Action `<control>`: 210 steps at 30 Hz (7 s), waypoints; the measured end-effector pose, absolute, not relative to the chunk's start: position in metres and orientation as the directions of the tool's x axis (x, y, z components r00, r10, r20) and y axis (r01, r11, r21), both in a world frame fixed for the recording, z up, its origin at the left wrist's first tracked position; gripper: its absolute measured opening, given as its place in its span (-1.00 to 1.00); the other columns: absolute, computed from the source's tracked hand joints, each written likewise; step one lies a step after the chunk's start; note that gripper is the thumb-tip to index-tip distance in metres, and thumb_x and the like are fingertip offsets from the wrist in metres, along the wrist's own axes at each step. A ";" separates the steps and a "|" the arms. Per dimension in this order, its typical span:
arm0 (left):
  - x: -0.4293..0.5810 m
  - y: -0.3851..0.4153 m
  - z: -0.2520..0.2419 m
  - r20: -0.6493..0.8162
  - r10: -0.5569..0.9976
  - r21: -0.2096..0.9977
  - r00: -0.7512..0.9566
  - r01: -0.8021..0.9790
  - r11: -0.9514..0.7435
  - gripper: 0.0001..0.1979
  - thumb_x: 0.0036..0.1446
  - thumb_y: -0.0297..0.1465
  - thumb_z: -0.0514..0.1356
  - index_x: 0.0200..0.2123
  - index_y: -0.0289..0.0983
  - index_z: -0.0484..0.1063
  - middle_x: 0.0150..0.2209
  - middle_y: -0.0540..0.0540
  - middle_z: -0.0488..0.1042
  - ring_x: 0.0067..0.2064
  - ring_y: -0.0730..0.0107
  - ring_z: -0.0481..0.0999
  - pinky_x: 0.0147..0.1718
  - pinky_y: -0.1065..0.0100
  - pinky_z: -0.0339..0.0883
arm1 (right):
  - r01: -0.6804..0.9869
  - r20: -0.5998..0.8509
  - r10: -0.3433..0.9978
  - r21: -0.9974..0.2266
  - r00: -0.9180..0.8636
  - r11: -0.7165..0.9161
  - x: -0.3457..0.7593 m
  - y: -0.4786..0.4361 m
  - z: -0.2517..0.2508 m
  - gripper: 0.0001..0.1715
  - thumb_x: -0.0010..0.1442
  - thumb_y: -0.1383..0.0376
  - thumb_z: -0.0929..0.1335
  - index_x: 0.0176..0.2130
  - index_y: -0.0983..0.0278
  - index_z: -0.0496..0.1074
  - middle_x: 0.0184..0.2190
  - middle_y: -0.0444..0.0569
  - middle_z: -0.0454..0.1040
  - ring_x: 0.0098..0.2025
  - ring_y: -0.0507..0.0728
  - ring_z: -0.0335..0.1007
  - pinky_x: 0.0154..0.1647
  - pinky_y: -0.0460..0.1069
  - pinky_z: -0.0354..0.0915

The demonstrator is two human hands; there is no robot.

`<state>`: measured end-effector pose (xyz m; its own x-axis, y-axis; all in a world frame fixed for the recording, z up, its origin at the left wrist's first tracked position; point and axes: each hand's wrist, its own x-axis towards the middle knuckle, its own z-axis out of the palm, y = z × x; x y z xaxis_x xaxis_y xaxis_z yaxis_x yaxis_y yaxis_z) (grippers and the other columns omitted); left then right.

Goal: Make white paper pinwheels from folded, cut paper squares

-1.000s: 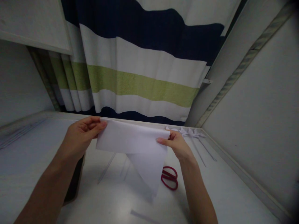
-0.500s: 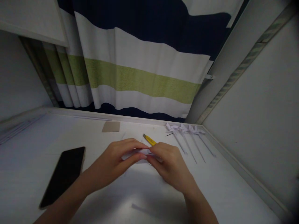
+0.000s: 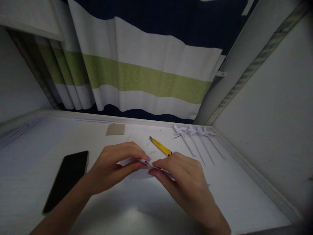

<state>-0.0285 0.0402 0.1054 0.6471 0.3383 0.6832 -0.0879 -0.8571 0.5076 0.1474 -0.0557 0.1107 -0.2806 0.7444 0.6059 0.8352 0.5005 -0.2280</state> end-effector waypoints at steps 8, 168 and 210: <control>-0.038 0.040 0.110 0.801 0.309 0.435 0.513 -0.144 -0.889 -0.84 0.02 -0.55 0.13 -0.30 -0.24 0.42 -0.41 -0.05 0.49 -0.36 0.42 0.46 -0.41 0.43 0.38 | 0.881 0.359 0.867 -0.195 -0.345 0.431 0.160 -0.072 0.126 -0.68 0.12 0.32 0.26 -0.08 0.16 0.21 -0.26 -0.12 0.39 -0.25 0.07 0.29 -0.29 -0.03 0.20; -0.028 -0.002 0.127 0.239 0.844 0.971 0.481 -0.099 -0.218 -0.79 -0.15 -0.42 0.25 -0.41 -0.18 0.25 -0.51 0.10 0.51 -0.47 0.46 0.49 -0.53 0.53 0.32 | 0.642 0.229 0.973 -0.750 0.027 0.158 0.193 -0.086 0.125 -0.56 0.07 0.21 0.26 -0.01 0.07 0.24 0.04 -0.11 0.24 0.08 0.16 0.09 -0.10 -0.09 0.20; -0.030 -0.003 0.131 0.557 0.770 0.813 0.311 -0.016 -0.582 -0.91 -0.08 -0.49 0.21 -0.51 -0.17 0.47 -0.56 0.16 0.49 -0.53 0.61 0.44 -0.58 0.67 0.28 | 0.710 0.109 0.917 -0.601 -0.384 0.368 0.137 -0.043 0.172 -0.73 0.20 0.26 0.15 -0.35 0.24 0.38 -0.51 -0.17 0.40 -0.46 -0.05 0.28 -0.51 -0.17 0.16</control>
